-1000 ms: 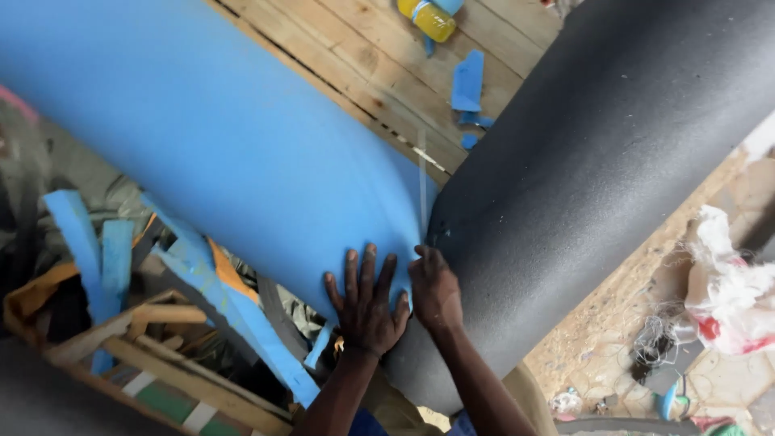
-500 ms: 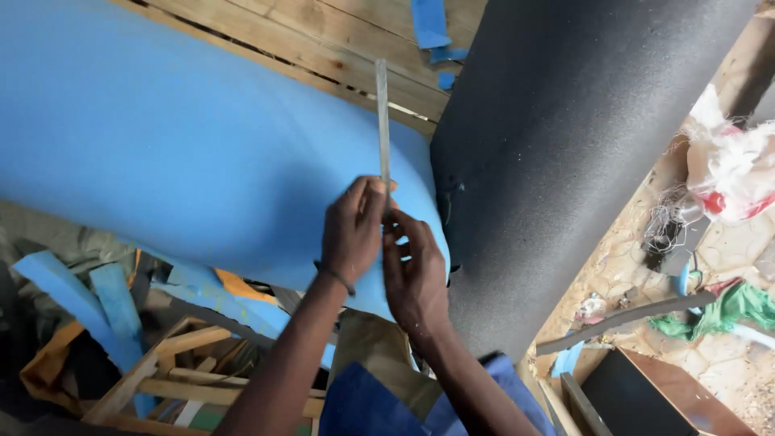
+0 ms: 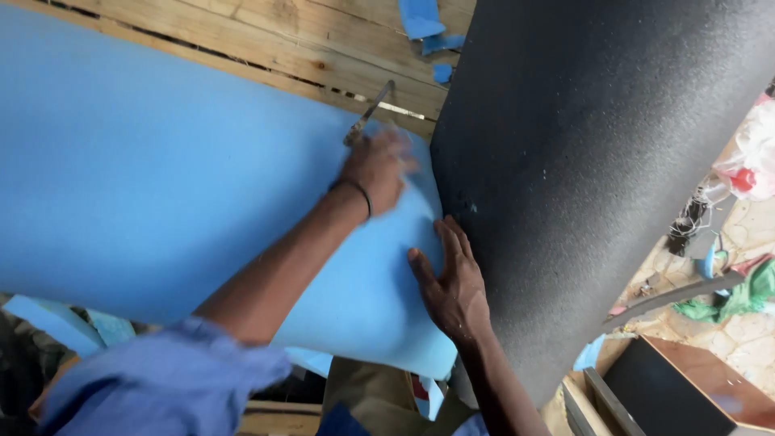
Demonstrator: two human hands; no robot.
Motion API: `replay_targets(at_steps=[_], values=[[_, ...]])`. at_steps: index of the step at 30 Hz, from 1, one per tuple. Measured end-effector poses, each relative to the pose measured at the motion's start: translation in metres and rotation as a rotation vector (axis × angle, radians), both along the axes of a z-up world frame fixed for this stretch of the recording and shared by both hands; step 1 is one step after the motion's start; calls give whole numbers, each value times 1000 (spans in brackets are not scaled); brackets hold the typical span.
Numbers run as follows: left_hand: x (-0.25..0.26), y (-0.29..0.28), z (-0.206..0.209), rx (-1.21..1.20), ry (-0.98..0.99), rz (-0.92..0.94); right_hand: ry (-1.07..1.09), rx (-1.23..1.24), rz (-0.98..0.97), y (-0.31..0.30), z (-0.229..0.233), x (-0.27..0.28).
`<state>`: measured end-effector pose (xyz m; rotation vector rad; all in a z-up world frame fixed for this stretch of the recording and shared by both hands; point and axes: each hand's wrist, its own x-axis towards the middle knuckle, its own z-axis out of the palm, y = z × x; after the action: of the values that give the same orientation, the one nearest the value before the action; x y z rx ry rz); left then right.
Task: The person uses a long, thin metal blade to cut a large roll of blue foam and a roll of black foam. They measure and cut sections from both foam rolls, working on a wooden surface in a cluttered workshop.
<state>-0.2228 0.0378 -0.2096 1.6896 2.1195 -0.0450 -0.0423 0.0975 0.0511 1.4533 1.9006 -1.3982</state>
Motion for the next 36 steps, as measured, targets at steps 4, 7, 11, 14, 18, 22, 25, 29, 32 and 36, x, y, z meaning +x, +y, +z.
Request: replay_targets(at_steps=[4,7,11,14,18,22,25,29,32,36], values=[[11,20,97,74,-615,-92,-65,2,19,0,-25,-9],[16,32,88,19,-783,-143,-127,-53,2,-4,-24,-7],[6,47,86,62,-928,-84,-153,-27,-28,2,-26,-12],[7,58,90,-83,-867,-90,-198,-15,-20,2,-40,-8],[13,65,99,-407,-714,-173,-396,-80,152,4,-28,-22],[38,74,35,-536,-524,-272,-515,-140,220,5,-51,-25],[33,59,76,-573,-592,-262,-534,-163,236,-1,-43,-22],[35,28,112,-139,-599,-183,-115,100,16,-36,-8,12],[48,-12,168,188,-694,-110,99,285,-70,-76,7,46],[77,-42,212,218,-624,-124,89,285,-80,-105,12,71]])
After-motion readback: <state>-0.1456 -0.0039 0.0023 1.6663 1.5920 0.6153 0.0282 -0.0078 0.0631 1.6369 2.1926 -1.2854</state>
